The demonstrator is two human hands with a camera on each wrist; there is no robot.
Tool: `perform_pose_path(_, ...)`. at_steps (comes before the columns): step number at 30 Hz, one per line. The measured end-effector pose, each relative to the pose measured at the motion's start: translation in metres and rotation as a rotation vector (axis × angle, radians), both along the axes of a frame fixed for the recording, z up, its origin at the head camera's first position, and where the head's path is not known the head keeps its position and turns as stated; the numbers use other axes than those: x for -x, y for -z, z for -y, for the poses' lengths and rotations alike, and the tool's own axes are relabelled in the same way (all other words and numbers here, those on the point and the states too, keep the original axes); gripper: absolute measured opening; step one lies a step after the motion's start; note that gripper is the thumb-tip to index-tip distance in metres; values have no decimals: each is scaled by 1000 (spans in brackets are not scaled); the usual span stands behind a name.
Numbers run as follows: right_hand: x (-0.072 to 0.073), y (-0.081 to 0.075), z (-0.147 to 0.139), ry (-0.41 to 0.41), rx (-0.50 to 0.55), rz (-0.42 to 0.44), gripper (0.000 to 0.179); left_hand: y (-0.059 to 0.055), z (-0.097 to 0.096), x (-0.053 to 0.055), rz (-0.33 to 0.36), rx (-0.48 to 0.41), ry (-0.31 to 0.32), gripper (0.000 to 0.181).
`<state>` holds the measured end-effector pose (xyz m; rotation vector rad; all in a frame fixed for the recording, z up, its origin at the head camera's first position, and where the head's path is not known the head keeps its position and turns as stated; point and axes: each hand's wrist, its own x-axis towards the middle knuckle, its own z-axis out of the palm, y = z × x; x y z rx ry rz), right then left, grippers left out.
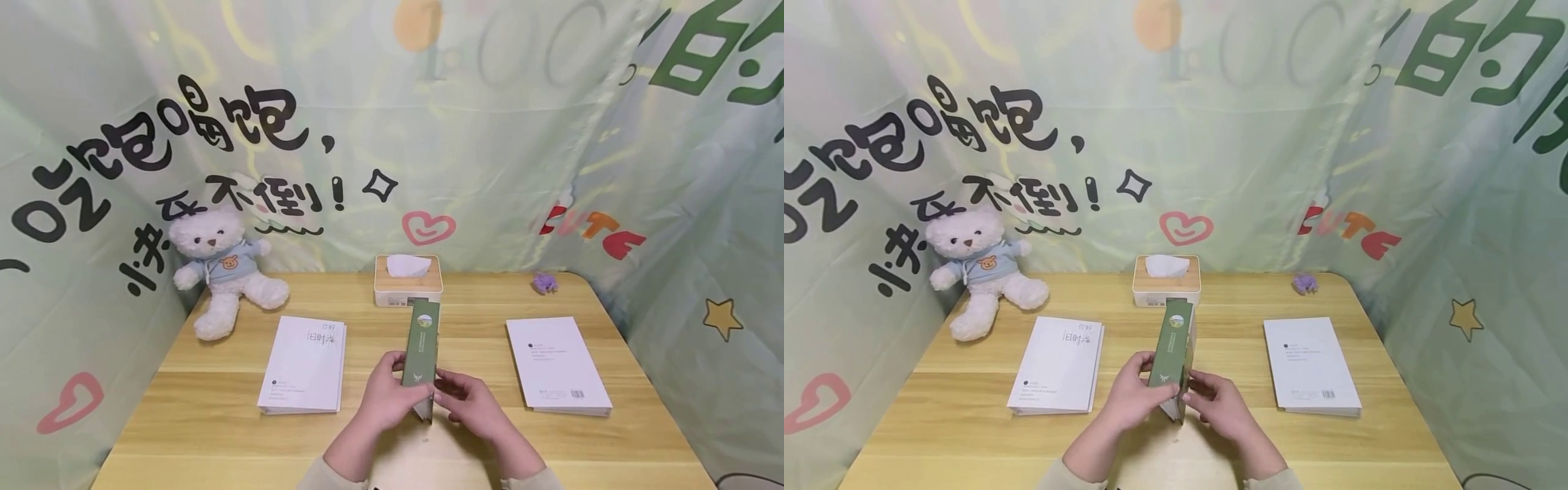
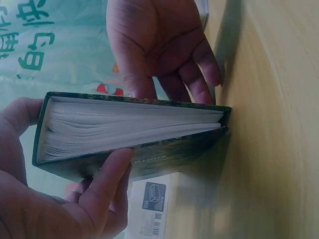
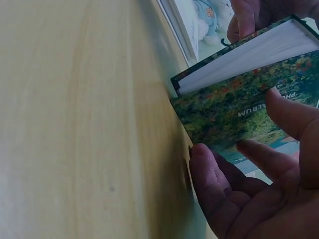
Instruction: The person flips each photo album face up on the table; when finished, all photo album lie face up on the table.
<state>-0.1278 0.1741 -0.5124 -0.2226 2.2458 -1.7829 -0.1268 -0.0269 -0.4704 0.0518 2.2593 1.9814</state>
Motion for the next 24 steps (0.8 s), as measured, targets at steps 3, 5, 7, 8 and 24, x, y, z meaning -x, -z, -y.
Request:
perform_pose_path(3,0,0,0,11,-6,-4,61,2,0,0,29,-41,-11,76)
perform_pose_path(5,1,0,-1,17,-12,-16,61,4,-1,0,46,-78,-22,76)
perform_pose_path(7,1,0,-2,19,-21,-38,61,6,-1,0,58,-116,-33,76)
perform_pose_path(8,1,0,-2,20,-25,-48,60,8,-1,0,63,-128,-38,76)
perform_pose_path(24,1,1,-4,180,-177,-86,55,33,6,3,152,-212,-90,72)
